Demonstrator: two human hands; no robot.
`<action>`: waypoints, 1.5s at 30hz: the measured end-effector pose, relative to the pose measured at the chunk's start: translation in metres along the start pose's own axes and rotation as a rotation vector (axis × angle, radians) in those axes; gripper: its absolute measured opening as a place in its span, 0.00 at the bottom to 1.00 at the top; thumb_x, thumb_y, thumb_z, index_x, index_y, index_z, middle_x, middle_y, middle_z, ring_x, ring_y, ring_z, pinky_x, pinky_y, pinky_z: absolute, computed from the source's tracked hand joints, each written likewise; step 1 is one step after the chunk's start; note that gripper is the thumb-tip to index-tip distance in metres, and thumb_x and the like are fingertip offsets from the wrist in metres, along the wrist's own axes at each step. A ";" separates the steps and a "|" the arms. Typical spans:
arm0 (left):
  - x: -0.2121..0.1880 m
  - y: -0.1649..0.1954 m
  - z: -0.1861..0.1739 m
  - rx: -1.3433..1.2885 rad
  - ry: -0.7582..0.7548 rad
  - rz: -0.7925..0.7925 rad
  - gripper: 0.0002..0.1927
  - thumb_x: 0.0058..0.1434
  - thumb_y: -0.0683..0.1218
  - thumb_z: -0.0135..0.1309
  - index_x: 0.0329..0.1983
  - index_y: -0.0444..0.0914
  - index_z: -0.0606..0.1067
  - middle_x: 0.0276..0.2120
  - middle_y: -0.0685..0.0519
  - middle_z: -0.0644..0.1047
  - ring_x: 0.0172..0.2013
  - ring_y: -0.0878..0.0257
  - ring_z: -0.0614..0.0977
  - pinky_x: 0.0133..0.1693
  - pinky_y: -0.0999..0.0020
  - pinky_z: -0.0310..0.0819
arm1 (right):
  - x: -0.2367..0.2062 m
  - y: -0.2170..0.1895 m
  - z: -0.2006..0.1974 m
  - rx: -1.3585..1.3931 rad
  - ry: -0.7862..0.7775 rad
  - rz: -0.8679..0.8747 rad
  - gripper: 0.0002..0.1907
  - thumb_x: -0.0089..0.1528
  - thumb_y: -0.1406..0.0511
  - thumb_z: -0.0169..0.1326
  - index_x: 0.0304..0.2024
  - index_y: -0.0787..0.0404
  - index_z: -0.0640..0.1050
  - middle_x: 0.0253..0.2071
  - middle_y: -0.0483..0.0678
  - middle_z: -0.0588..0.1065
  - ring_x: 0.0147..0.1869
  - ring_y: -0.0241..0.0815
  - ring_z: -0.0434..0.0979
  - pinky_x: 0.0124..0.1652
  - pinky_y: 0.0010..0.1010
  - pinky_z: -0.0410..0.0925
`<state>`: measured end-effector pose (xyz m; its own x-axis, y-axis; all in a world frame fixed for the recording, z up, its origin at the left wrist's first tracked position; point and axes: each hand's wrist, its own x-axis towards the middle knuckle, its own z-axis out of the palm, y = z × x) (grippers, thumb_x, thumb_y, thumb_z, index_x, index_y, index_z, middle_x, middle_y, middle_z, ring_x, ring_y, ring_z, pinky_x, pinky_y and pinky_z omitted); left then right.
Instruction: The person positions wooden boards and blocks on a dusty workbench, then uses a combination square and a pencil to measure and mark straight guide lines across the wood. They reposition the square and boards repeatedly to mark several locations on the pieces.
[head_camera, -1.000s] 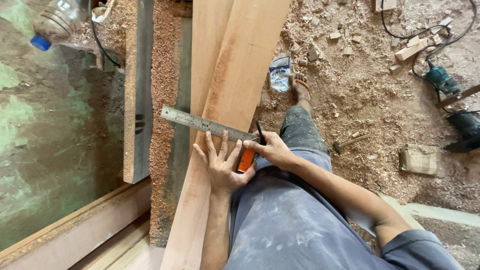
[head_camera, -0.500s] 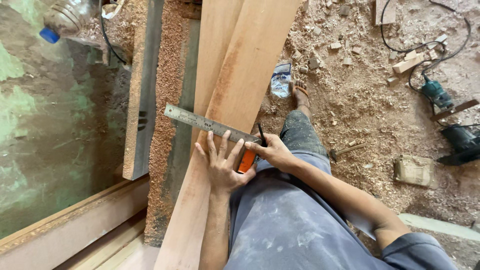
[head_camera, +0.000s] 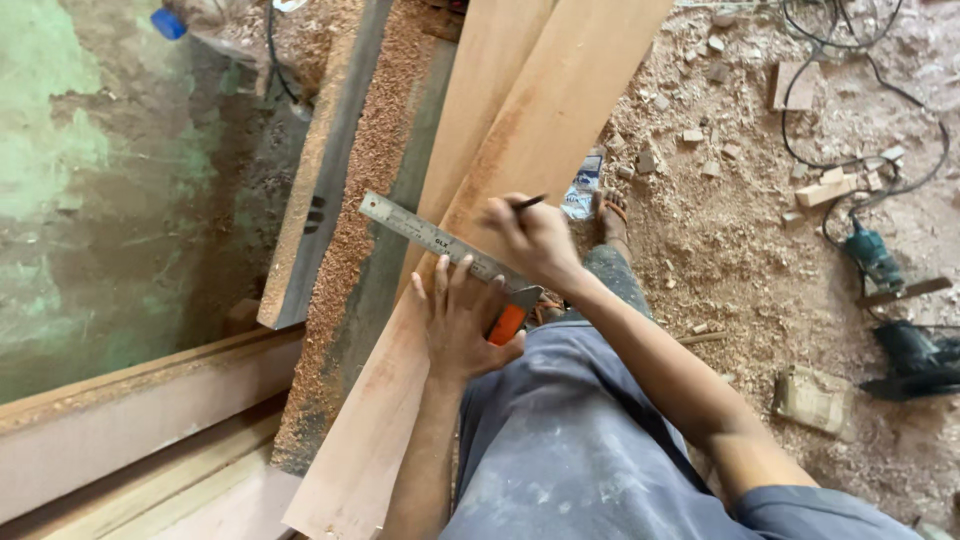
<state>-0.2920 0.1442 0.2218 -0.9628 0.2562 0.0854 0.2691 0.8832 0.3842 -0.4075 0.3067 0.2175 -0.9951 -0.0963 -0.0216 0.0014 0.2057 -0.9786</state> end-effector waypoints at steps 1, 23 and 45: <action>0.000 0.001 -0.001 0.002 0.012 0.004 0.47 0.41 0.74 0.62 0.63 0.50 0.74 0.70 0.40 0.60 0.73 0.35 0.52 0.68 0.23 0.30 | 0.009 -0.008 0.014 -0.080 -0.030 -0.095 0.14 0.70 0.59 0.52 0.41 0.63 0.82 0.34 0.52 0.80 0.37 0.47 0.81 0.38 0.37 0.73; 0.004 0.008 -0.015 -0.021 0.126 0.010 0.42 0.39 0.65 0.65 0.60 0.50 0.73 0.68 0.36 0.62 0.72 0.32 0.55 0.67 0.23 0.36 | 0.060 -0.062 0.055 -0.401 -0.254 -0.440 0.13 0.69 0.55 0.53 0.42 0.55 0.82 0.41 0.48 0.81 0.55 0.51 0.73 0.52 0.48 0.60; 0.003 0.022 -0.025 -0.133 0.352 0.063 0.25 0.48 0.55 0.64 0.49 0.44 0.81 0.59 0.43 0.74 0.67 0.41 0.67 0.69 0.37 0.45 | -0.089 -0.013 -0.053 0.538 -0.372 0.714 0.12 0.62 0.58 0.61 0.38 0.56 0.74 0.21 0.39 0.63 0.19 0.29 0.58 0.17 0.25 0.53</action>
<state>-0.2892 0.1544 0.2536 -0.8997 0.1374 0.4143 0.3451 0.8051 0.4823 -0.3246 0.3646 0.2432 -0.6477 -0.4430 -0.6198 0.7304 -0.1295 -0.6707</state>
